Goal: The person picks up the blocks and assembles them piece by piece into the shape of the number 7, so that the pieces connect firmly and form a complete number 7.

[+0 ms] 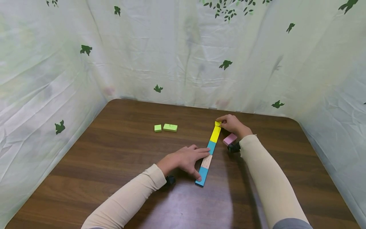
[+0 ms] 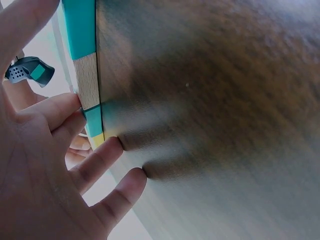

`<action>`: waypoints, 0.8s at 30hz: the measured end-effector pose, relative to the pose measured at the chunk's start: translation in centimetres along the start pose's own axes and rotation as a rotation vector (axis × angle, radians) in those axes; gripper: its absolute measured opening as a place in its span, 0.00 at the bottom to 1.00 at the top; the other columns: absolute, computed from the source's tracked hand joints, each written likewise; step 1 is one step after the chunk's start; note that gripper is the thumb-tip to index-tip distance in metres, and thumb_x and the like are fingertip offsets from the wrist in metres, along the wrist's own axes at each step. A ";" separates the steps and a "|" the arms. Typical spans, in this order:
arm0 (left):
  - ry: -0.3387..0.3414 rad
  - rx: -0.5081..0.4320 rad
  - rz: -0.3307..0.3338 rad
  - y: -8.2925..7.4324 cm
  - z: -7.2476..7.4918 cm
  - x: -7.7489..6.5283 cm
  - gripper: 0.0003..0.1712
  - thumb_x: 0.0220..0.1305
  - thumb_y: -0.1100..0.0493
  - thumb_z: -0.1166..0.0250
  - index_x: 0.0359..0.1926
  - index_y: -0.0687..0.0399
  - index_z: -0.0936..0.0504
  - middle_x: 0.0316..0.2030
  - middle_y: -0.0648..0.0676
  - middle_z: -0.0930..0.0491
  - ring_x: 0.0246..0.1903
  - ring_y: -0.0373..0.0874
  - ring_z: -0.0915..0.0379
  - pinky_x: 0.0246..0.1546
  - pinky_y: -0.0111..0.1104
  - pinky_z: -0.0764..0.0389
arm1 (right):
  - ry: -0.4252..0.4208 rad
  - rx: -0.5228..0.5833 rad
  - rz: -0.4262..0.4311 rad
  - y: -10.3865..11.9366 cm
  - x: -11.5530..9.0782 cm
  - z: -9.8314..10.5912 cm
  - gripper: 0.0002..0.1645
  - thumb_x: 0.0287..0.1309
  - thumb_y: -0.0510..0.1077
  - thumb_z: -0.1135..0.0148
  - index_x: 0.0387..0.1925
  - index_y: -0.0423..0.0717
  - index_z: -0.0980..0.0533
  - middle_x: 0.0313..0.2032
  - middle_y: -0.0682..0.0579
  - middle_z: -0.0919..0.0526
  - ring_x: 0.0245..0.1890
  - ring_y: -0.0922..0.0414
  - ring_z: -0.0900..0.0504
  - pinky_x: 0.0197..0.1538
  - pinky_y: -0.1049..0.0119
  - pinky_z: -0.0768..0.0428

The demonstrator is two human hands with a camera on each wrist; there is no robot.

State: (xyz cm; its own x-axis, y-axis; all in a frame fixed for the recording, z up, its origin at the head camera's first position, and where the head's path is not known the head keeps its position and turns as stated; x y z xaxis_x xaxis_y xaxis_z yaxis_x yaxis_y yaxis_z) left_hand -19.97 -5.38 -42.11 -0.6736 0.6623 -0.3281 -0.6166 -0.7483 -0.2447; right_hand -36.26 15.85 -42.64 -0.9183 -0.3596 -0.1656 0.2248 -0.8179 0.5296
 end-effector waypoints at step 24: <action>-0.008 -0.015 -0.010 0.0 -0.1 0.0 0.57 0.51 0.32 0.28 0.77 0.37 0.44 0.78 0.36 0.52 0.71 0.46 0.45 0.69 0.45 0.36 | -0.048 -0.297 0.233 -2.1 -7.8 2.6 0.24 0.62 0.32 0.43 0.61 0.37 0.25 0.59 0.36 0.22 0.61 0.39 0.26 0.64 0.40 0.28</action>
State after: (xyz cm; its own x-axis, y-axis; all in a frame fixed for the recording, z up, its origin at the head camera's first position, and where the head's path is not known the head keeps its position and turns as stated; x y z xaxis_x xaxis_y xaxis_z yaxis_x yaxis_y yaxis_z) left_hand -19.95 -5.41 -42.22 -0.6705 0.6700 -0.3186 -0.6173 -0.7420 -0.2613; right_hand -30.41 21.59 -40.31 -0.8441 -0.5355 -0.0268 0.5074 -0.8140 0.2827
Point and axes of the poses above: each hand's wrist, its own x-axis towards the middle knuckle, its own z-axis out of the back of the hand, y = z × x, the point moved 3 cm from there along x, towards the middle knuckle
